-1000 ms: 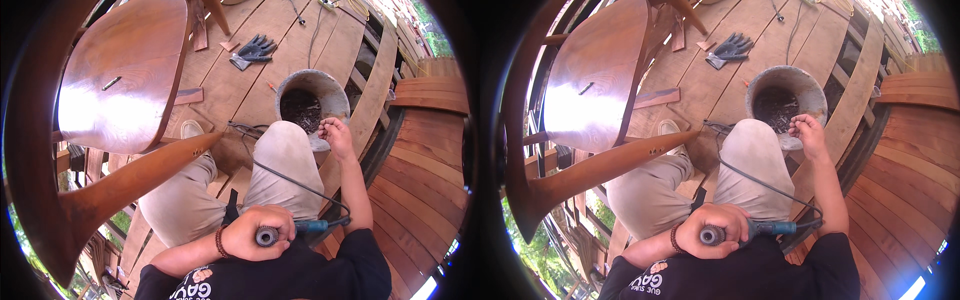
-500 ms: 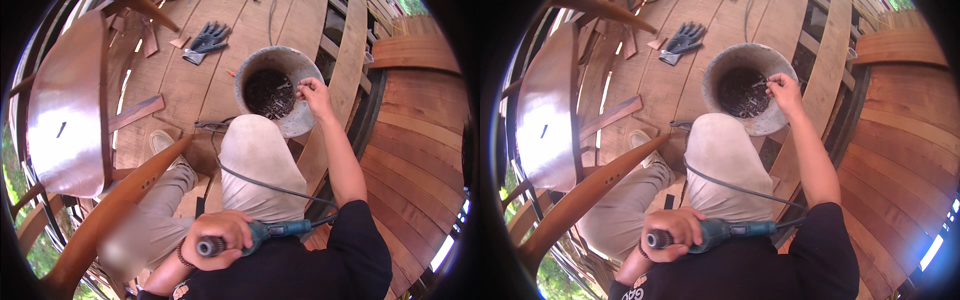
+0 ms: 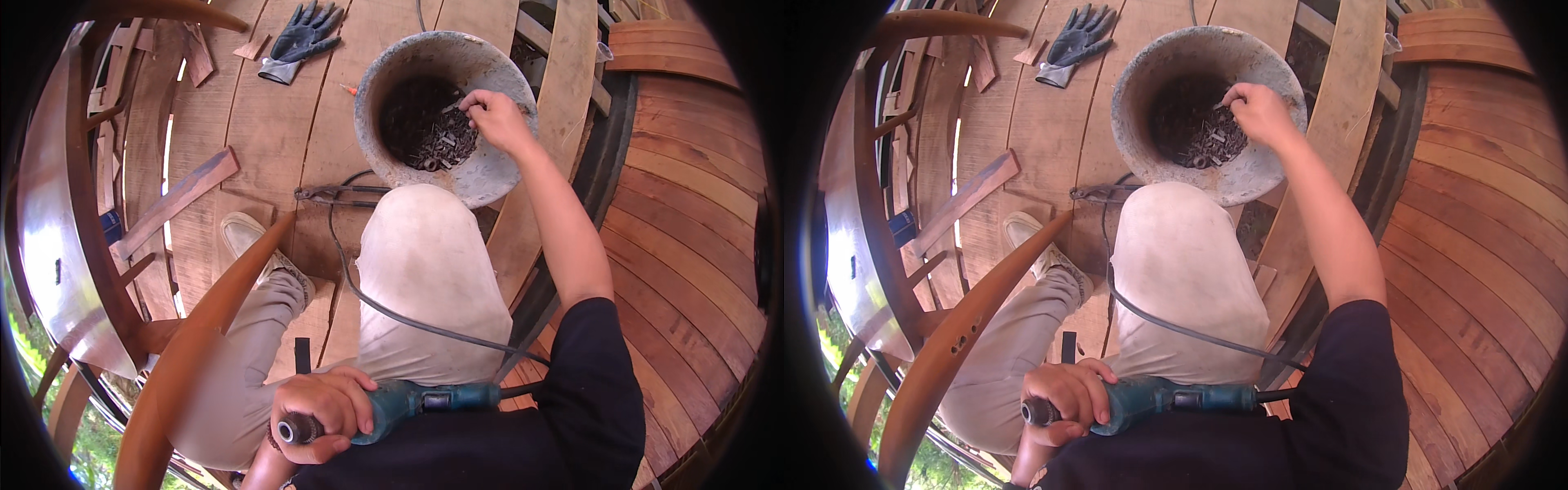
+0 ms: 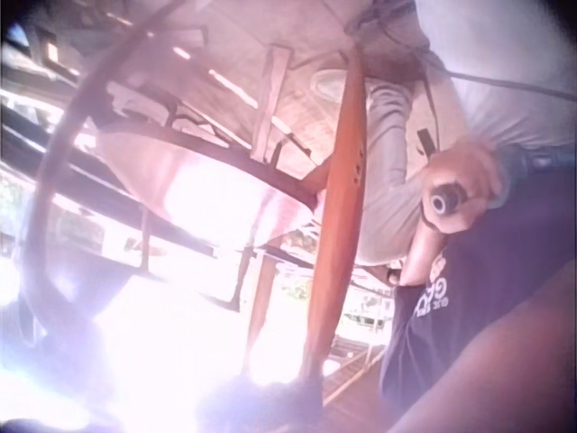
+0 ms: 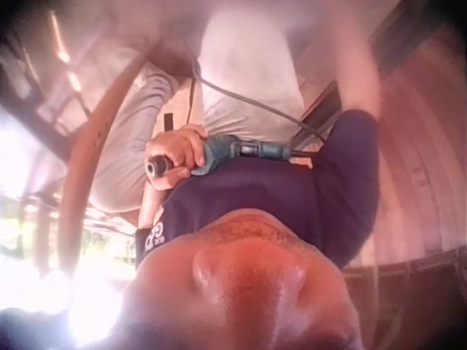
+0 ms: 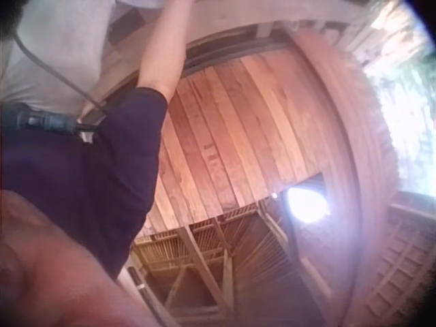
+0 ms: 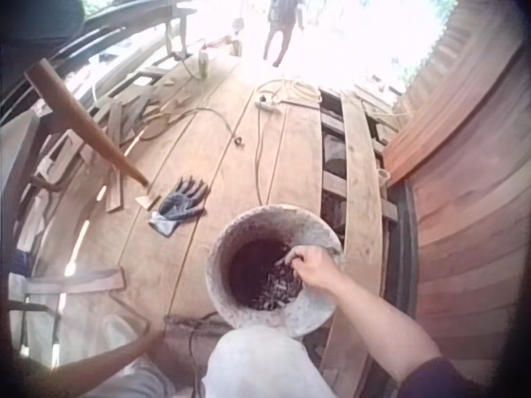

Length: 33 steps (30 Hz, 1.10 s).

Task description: The person sits on a wooden floor and uses a corded drill to attach a wooden chair seat to its frame. They repeatedly position the seat, drill screws into the legs, and retrieve additional screws from a bucket.

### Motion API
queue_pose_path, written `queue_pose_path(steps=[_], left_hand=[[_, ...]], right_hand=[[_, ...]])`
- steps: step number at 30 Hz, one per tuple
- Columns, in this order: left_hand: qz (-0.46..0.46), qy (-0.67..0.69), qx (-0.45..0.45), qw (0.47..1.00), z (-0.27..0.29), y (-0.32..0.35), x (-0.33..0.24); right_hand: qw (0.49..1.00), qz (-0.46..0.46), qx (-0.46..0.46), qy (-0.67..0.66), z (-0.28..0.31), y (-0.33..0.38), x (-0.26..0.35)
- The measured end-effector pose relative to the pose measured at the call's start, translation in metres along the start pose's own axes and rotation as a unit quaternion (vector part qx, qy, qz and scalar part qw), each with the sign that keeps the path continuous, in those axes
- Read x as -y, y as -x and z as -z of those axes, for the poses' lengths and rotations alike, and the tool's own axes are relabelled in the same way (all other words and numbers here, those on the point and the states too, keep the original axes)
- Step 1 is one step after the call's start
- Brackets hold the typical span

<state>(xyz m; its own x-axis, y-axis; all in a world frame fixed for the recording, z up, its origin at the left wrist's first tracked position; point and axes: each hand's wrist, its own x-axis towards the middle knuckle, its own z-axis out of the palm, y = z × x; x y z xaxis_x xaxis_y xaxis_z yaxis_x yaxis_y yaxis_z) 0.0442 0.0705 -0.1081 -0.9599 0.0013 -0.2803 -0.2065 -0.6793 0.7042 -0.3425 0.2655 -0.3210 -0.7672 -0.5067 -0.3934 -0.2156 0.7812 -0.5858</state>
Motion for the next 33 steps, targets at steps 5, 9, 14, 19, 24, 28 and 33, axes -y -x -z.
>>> queue_pose_path(steps=[5, 9, 14, 19, 24, 28, 33], left_hand=[[0.004, 0.007, -0.018, 1.000, 0.004, 0.001, 0.003], [0.011, 0.015, -0.033, 0.999, 0.008, 0.004, 0.004], [0.013, 0.026, -0.046, 0.999, 0.011, 0.006, 0.006], [0.016, 0.043, -0.045, 0.998, 0.017, 0.005, 0.008], [0.022, 0.047, -0.050, 0.997, 0.019, 0.004, 0.008], [0.021, 0.048, -0.056, 0.997, 0.018, 0.003, 0.009], [0.027, 0.051, -0.048, 0.997, 0.019, 0.002, 0.008]], right_hand=[[1.000, 0.019, -0.005, 0.020, 0.009, -0.019, 0.003], [0.998, 0.042, -0.031, -0.019, 0.024, -0.022, 0.009], [0.992, 0.076, -0.039, -0.089, 0.031, -0.017, 0.013], [0.989, 0.041, -0.042, -0.134, 0.013, -0.014, -0.008], [0.996, 0.015, -0.022, -0.081, 0.005, -0.009, 0.002], [1.000, 0.002, -0.005, -0.026, -0.001, -0.013, 0.000], [0.999, 0.035, 0.000, 0.013, -0.005, -0.021, 0.001]])
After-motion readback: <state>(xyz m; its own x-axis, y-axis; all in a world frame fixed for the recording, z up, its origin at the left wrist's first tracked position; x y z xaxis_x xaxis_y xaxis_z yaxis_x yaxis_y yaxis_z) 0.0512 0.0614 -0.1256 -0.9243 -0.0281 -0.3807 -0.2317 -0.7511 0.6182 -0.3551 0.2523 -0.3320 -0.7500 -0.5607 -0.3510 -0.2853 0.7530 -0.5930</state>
